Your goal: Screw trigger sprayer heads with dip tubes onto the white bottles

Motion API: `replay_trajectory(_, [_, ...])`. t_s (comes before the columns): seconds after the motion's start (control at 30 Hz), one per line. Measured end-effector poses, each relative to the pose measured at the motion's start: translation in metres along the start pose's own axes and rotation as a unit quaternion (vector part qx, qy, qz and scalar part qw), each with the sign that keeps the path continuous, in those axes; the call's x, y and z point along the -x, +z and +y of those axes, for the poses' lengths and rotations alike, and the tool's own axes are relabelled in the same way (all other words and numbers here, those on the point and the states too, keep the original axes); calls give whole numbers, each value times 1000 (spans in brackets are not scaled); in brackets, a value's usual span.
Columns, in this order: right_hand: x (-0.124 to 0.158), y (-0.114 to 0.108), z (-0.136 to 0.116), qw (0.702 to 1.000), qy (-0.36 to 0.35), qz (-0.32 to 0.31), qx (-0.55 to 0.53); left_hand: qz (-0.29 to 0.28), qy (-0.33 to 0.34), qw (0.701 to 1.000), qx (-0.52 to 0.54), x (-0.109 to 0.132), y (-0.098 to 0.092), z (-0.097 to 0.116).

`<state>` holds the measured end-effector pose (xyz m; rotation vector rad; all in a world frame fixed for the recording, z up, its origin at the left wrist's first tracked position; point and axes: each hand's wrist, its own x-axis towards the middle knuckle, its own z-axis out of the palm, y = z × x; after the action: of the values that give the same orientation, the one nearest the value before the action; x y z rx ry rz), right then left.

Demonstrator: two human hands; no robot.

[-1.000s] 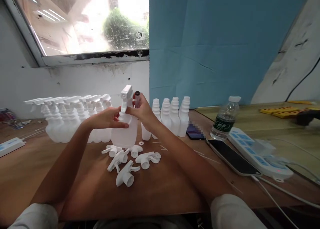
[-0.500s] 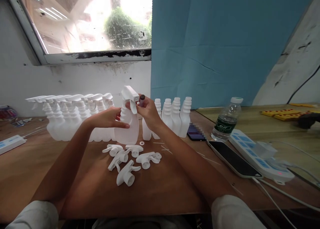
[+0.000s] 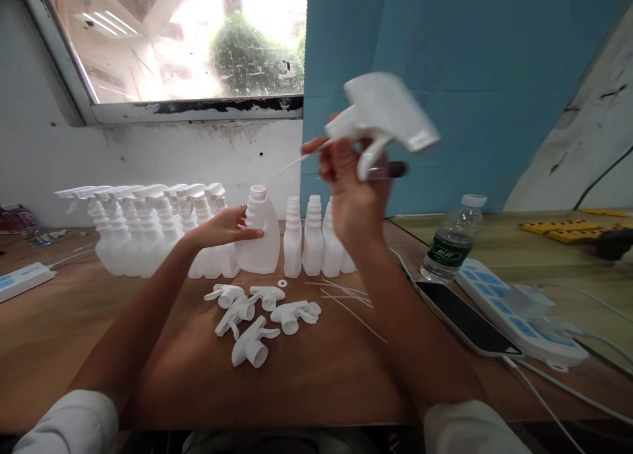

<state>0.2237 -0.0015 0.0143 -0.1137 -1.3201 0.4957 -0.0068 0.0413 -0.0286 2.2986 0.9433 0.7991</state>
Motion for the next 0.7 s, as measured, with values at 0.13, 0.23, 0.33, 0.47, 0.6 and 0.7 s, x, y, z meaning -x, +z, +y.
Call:
replay_trajectory(0.13, [-18,-28,-34,995,-87,53,17,122,-78,988,45,-12,14,-11])
replay_trajectory(0.23, [-23,-45,-49,992,-94,47,72,190,-137,971,55,-23,29,-23])
replay_trajectory(0.33, [-24,-51,-56,990,-64,31,126,227,-172,957,51,-32,46,-36])
replay_trajectory(0.47, [-24,-52,-52,993,-23,-9,116,234,-202,948,78,-37,66,-47])
replay_trajectory(0.6, [-27,-54,-43,992,43,-55,104,208,-212,944,144,-37,72,-48])
replay_trajectory(0.7, [-30,-56,-37,986,103,-74,106,167,-234,937,199,-37,72,-47])
